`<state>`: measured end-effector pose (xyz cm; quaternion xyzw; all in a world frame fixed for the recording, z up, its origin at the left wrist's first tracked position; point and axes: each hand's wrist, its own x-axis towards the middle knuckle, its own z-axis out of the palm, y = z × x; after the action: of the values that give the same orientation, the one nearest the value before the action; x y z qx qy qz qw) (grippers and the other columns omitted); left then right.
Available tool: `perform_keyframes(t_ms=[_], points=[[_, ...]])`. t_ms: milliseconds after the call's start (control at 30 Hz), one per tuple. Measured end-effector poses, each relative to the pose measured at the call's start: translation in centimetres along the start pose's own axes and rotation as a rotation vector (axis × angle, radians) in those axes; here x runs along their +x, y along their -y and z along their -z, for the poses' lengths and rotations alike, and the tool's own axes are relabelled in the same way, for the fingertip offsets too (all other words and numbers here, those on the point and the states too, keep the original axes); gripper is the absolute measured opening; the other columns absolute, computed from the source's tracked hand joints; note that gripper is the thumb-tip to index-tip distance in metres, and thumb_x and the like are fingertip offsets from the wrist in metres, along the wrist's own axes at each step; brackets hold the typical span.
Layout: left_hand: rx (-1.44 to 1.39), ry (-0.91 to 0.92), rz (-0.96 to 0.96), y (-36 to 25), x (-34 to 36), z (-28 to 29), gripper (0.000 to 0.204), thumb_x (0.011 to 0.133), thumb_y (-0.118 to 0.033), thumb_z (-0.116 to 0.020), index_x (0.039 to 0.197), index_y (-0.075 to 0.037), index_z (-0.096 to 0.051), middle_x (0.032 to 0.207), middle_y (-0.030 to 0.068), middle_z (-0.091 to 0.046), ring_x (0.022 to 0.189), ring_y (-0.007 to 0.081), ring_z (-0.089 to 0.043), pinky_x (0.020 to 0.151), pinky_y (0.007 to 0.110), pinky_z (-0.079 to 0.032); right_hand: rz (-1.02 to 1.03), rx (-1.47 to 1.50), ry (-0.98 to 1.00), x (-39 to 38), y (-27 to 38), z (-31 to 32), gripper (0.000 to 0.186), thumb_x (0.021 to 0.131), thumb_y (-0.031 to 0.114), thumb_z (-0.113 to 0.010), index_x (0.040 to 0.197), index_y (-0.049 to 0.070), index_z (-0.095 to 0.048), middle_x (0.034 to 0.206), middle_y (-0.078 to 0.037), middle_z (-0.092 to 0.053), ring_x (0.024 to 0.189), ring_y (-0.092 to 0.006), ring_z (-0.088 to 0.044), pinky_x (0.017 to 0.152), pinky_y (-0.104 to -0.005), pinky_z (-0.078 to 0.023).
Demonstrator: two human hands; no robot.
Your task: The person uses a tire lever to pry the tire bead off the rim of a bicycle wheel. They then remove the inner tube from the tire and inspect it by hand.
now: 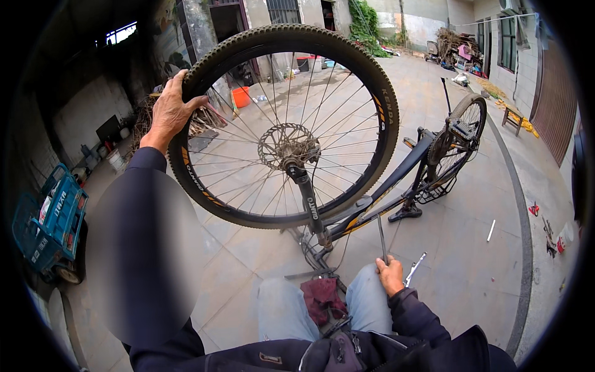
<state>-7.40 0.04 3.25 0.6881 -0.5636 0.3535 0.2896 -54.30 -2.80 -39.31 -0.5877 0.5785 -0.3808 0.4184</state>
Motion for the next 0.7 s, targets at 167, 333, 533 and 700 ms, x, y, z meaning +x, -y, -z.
perform_keyframes(t_ms=[167,333,533,700], points=[[0.156,-0.144,-0.076,-3.2,2.4,-1.7,0.069,0.075,-0.038,-0.075,0.125,-0.001,-0.046,0.112,0.0216,-0.059,0.101,0.0388,-0.060,0.085,0.043,-0.049,0.099,-0.119,-0.032,0.0,-0.3,-0.1,0.024,0.084,0.021,-0.063,0.086,-0.003,-0.064,0.064,-0.012,-0.063,0.059,-0.0214,-0.061,0.062,-0.0338,-0.048],[0.172,-0.116,-0.026,-2.8,1.2,-1.9,0.060,0.078,-0.033,-0.073,0.120,0.000,-0.047,0.107,0.0214,-0.061,0.095,0.0368,-0.063,0.079,0.044,-0.051,0.055,-0.095,-0.022,-0.2,0.5,0.5,0.028,0.083,0.024,-0.063,0.089,-0.004,-0.064,0.071,-0.015,-0.065,0.065,-0.0250,-0.064,0.064,-0.0355,-0.049],[0.033,-0.197,-0.171,-1.0,1.7,-2.1,0.068,0.083,-0.042,-0.067,0.138,-0.014,-0.041,0.126,0.0164,-0.053,0.111,0.0322,-0.057,0.090,0.040,-0.048,0.103,-0.137,-0.017,-0.7,0.8,0.6,0.028,0.084,0.024,-0.063,0.089,-0.003,-0.063,0.066,-0.012,-0.062,0.063,-0.0207,-0.061,0.062,-0.0336,-0.047],[0.064,-0.294,-0.097,-0.6,1.8,-3.9,0.055,0.087,-0.038,-0.062,0.134,-0.013,-0.047,0.121,0.0113,-0.058,0.106,0.0297,-0.060,0.089,0.040,-0.048,0.218,-0.250,-0.125,-1.9,-0.3,1.7,0.026,0.084,0.024,-0.063,0.088,-0.002,-0.063,0.067,-0.012,-0.061,0.062,-0.0195,-0.059,0.062,-0.0323,-0.046]])
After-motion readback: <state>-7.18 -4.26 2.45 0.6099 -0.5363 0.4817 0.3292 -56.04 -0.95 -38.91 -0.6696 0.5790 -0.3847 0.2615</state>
